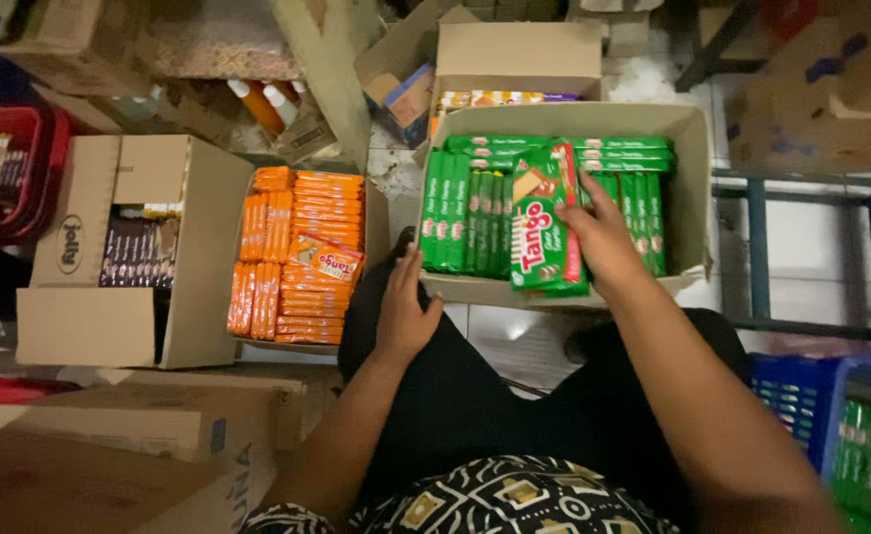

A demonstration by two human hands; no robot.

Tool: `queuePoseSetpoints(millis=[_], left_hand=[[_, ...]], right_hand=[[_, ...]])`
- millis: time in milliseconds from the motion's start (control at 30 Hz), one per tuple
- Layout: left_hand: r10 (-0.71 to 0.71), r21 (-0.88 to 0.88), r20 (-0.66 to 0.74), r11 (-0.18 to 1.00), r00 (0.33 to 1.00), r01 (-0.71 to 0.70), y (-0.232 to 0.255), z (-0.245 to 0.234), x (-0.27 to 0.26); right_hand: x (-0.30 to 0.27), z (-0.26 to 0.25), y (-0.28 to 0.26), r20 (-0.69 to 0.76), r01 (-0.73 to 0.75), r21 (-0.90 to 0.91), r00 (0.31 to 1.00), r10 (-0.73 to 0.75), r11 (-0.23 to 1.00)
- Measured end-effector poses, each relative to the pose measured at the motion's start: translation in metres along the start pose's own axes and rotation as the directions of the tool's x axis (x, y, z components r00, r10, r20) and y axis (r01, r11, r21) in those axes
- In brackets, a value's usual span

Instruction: The person repeatedly picks green snack packs from a cardboard box and places them into a blue plastic basket. The person handles the packs by hand, arranging them in rows within the basket.

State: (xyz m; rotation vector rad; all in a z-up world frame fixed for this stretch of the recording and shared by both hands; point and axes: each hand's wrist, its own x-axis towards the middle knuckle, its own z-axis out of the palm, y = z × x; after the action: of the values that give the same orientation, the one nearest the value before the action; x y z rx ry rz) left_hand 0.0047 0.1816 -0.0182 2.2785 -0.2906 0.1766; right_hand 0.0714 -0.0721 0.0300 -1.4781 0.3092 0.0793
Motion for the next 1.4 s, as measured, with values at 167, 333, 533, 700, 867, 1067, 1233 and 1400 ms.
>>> queuePoseSetpoints(millis=[167,333,533,700,867,1067,1233,1400], left_hand=[[-0.045,-0.090,0.010,0.995,0.999,0.045,-0.001,-0.011,0.009],[-0.121,-0.065,0.081,0.990,0.989,0.126,-0.003,-0.016,0.011],[-0.140,0.005,0.139,0.990,0.980,0.141,-0.009,-0.019,0.011],[-0.113,0.007,0.069,0.994,0.991,0.113,-0.025,-0.007,0.008],[-0.139,0.012,0.089,0.990,0.986,0.139,-0.016,-0.013,0.009],[-0.159,-0.005,0.121,0.987,0.980,0.161,-0.013,-0.014,0.009],[-0.155,-0.037,0.108,0.987,0.982,0.159,-0.005,-0.019,0.006],[-0.129,-0.165,-0.016,0.978,0.991,0.125,-0.018,-0.011,0.002]], right_hand=[[0.050,0.036,0.035,-0.047,0.092,-0.371,0.992,-0.118,0.924],[0.070,0.065,0.070,-0.041,0.139,-0.537,0.981,-0.190,0.832],[0.030,0.100,0.054,0.139,0.255,-0.804,0.959,-0.247,0.538],[0.008,0.102,0.036,0.284,0.279,-0.878,0.958,-0.046,0.390],[0.000,0.102,0.051,0.362,0.367,-0.921,0.930,-0.063,0.128],[-0.002,0.104,0.058,0.440,0.449,-0.887,0.893,-0.097,0.105],[-0.005,0.096,0.052,0.475,0.472,-0.871,0.880,-0.012,0.134],[-0.031,0.052,0.032,0.480,0.542,-0.732,0.840,-0.252,0.413]])
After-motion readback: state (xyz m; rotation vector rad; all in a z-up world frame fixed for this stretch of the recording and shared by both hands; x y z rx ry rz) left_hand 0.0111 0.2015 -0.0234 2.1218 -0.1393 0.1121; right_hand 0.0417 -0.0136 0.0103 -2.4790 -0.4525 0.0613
